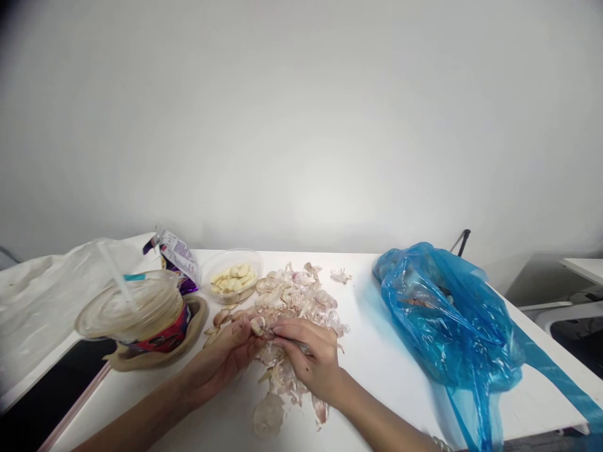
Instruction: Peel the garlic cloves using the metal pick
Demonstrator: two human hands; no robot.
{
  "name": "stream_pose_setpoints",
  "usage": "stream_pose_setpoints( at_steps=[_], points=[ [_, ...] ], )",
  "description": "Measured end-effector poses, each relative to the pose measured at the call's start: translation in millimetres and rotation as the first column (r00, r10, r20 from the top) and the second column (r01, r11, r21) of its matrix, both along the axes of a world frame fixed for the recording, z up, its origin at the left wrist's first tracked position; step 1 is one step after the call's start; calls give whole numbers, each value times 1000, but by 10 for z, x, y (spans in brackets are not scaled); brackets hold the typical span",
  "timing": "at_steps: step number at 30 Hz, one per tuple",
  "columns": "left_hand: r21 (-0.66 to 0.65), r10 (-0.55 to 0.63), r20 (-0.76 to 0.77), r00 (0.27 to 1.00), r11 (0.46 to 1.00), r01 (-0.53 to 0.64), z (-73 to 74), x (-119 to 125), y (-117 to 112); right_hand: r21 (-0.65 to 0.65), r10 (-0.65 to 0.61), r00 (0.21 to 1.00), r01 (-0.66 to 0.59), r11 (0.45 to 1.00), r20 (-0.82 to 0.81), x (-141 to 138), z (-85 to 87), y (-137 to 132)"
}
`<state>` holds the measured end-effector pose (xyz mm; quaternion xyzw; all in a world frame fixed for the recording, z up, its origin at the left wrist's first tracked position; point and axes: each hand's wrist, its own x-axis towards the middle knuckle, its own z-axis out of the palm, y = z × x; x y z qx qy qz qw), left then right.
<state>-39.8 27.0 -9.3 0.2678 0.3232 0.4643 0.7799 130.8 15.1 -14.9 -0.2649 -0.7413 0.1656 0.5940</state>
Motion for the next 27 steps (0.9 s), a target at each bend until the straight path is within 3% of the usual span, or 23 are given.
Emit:
stream_pose_setpoints(
  at_steps=[12, 27],
  points=[
    [12, -76, -11, 997, 997, 76, -47, -5, 18, -18, 61, 998, -60, 998, 18, 11, 26, -15],
    [33, -153, -83, 985, 987, 156, -113, 71, -35, -76, -35, 999, 33, 997, -28, 21, 30, -31]
  ],
)
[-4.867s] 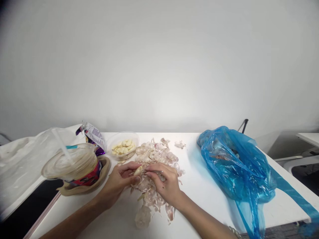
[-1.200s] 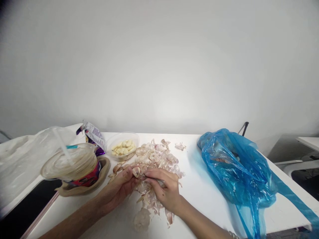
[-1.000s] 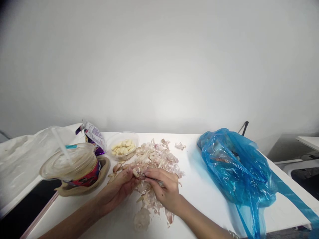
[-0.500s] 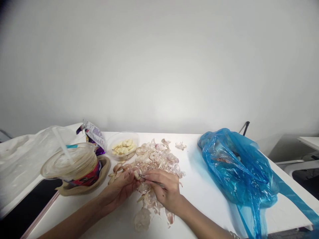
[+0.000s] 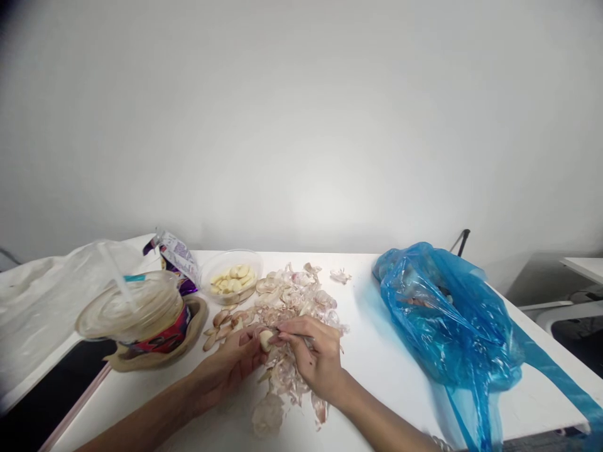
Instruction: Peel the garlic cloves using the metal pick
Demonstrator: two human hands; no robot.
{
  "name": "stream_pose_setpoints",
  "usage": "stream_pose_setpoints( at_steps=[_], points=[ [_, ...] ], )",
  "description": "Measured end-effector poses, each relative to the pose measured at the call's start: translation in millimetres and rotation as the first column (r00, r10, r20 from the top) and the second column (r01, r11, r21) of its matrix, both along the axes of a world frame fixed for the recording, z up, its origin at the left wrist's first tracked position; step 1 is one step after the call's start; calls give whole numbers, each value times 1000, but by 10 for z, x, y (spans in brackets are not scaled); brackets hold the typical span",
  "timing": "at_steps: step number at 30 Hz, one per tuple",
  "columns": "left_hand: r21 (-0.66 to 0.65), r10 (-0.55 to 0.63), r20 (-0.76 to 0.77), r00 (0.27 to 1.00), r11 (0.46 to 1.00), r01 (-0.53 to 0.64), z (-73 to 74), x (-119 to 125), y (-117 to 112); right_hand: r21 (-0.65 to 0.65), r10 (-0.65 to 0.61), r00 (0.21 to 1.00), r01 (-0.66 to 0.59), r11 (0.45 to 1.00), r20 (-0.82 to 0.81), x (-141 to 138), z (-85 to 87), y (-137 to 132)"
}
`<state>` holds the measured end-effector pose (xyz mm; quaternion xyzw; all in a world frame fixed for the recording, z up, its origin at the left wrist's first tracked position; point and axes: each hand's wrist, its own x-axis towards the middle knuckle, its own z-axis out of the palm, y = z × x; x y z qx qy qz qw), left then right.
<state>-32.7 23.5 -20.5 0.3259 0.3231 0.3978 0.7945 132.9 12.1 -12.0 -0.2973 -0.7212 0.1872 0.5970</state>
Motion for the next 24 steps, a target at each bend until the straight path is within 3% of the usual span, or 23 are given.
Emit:
stream_pose_setpoints(
  at_steps=[10, 20, 24],
  points=[
    [52, 0, -34, 999, 999, 2, 191, -39, 26, 50, -143, 989, 145, 988, -24, 0, 14, 27],
    [104, 219, -46, 975, 971, -213, 148, -93, 79, 92, -240, 969, 234, 968, 57, -3, -46, 63],
    [97, 248, -14, 969, 964, -246, 163, -96, 69, 106, -232, 966, 221, 970, 114, -25, -68, 78]
  ],
)
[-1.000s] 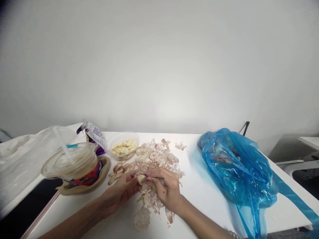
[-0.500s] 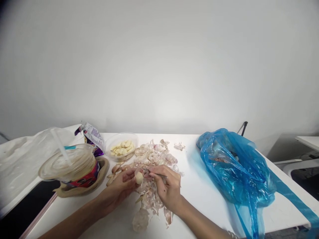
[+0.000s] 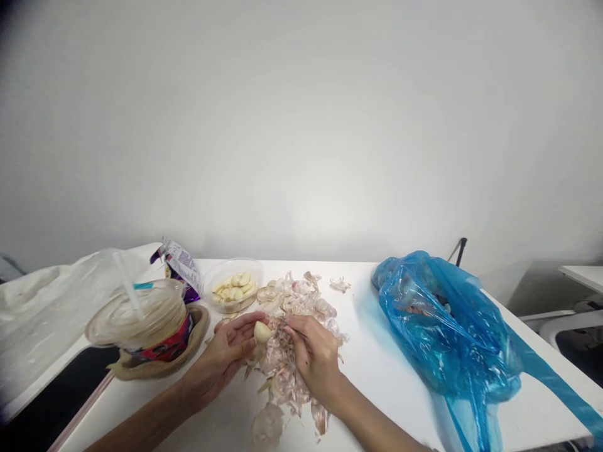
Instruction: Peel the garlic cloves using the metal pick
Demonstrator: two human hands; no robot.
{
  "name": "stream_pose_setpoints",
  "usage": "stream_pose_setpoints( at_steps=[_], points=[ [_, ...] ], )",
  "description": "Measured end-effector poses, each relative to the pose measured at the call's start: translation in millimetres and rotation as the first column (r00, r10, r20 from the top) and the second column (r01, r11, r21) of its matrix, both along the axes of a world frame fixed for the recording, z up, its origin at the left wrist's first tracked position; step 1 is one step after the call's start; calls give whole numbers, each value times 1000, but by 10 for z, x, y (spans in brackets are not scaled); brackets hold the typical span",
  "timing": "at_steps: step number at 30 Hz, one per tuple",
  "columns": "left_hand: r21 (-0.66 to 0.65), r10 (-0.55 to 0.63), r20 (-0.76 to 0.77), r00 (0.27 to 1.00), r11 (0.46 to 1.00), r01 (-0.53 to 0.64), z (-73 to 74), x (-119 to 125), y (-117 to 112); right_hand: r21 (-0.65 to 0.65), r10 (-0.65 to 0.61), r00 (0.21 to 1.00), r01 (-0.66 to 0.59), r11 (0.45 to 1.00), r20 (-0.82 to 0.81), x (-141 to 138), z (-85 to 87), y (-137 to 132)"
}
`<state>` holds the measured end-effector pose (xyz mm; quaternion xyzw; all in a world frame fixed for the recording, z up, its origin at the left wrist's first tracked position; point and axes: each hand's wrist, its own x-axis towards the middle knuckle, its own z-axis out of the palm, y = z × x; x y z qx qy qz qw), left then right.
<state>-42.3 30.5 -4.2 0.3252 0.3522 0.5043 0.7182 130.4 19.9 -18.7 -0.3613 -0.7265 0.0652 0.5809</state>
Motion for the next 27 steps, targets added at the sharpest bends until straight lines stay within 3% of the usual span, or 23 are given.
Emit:
stream_pose_setpoints(
  at_steps=[9, 14, 19, 27],
  points=[
    [-64, -1, 196, 981, 998, 14, -46, 3, 45, -1, 10, 996, -10, 1000, 92, -32, -58, 29],
    [-124, 148, 255, 956, 985, -119, -2, -46, 101, -2, 56, 987, -56, 998, 152, -47, -106, 27],
    [-211, 337, 281, 898, 935, -285, 77, -139, 209, 33, 121, 969, -131, 991, 213, -53, -167, 21],
    [-225, 399, 305, 865, 912, -342, 98, -89, 227, 60, 161, 946, -185, 981, 281, -64, -174, -2]
  ],
)
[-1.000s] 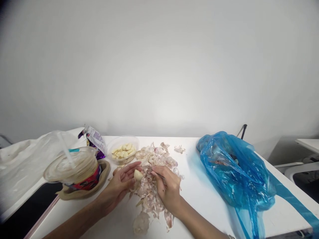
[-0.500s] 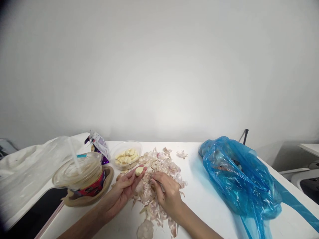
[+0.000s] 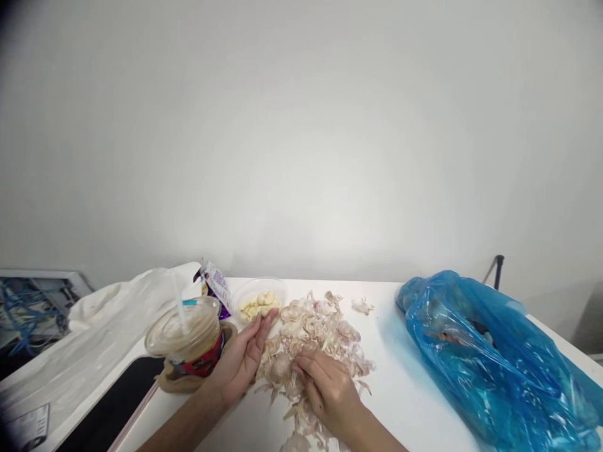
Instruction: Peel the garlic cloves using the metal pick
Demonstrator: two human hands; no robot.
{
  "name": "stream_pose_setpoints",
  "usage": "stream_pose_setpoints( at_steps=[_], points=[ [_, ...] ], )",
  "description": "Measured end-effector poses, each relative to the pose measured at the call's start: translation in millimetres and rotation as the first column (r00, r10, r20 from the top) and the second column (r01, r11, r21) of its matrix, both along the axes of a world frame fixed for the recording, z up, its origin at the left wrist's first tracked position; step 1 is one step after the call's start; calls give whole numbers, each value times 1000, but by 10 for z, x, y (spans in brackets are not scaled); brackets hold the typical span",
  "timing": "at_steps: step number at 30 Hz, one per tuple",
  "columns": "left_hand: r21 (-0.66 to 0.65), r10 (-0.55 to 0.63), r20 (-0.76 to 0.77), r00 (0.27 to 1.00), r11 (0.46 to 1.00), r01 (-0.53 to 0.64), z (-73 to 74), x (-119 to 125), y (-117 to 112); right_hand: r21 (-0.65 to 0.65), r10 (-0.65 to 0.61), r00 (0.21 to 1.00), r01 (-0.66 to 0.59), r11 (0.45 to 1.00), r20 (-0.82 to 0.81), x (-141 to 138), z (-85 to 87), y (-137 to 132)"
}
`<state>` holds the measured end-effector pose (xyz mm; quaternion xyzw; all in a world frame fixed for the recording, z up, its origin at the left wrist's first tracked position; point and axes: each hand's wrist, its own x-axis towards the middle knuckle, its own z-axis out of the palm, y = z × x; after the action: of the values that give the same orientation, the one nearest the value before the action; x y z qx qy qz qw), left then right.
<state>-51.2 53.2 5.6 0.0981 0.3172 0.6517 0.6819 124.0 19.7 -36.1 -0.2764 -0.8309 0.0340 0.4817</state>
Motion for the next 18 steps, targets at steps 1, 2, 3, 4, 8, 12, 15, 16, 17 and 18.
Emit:
stream_pose_setpoints(
  at_steps=[1, 2, 3, 4, 8, 12, 15, 16, 17, 18],
  points=[
    [4, 0, -2, 1000, 1000, 0, -2, 0, 1, 7, 2, 1000, -2, 1000, 6, -1, 1, -2],
    [7, -3, -4, 1000, 1000, 3, 0, -6, 5, 14, 3, 1000, -3, 1000, 11, -1, 3, -5],
    [8, -10, -8, 1000, 1000, 10, 5, -18, 12, 18, 3, 1000, -4, 1000, 16, -3, 6, -8],
    [10, -19, -15, 1000, 1000, 19, 13, -33, 20, 20, 3, 1000, -3, 1000, 22, -5, 9, -11],
    [48, -84, -88, 993, 995, 89, 59, -101, 40, 21, 3, 999, -4, 1000, 37, -17, 28, -29],
    [84, -230, -248, 941, 963, 257, 79, -93, -34, 25, 15, 998, -17, 1000, 68, -23, 39, -47],
    [87, -316, -422, 850, 919, 385, 73, -49, -127, 21, 28, 997, -30, 999, 78, -18, 33, -46],
    [90, -316, -487, 815, 909, 406, 70, -41, -150, 17, 33, 997, -34, 999, 75, -15, 29, -44],
    [96, -299, -550, 780, 905, 415, 66, -43, -163, 17, 35, 997, -36, 999, 73, -11, 25, -42],
    [105, -267, -610, 746, 906, 410, 62, -54, -166, 22, 34, 997, -35, 999, 68, -8, 22, -41]
  ],
)
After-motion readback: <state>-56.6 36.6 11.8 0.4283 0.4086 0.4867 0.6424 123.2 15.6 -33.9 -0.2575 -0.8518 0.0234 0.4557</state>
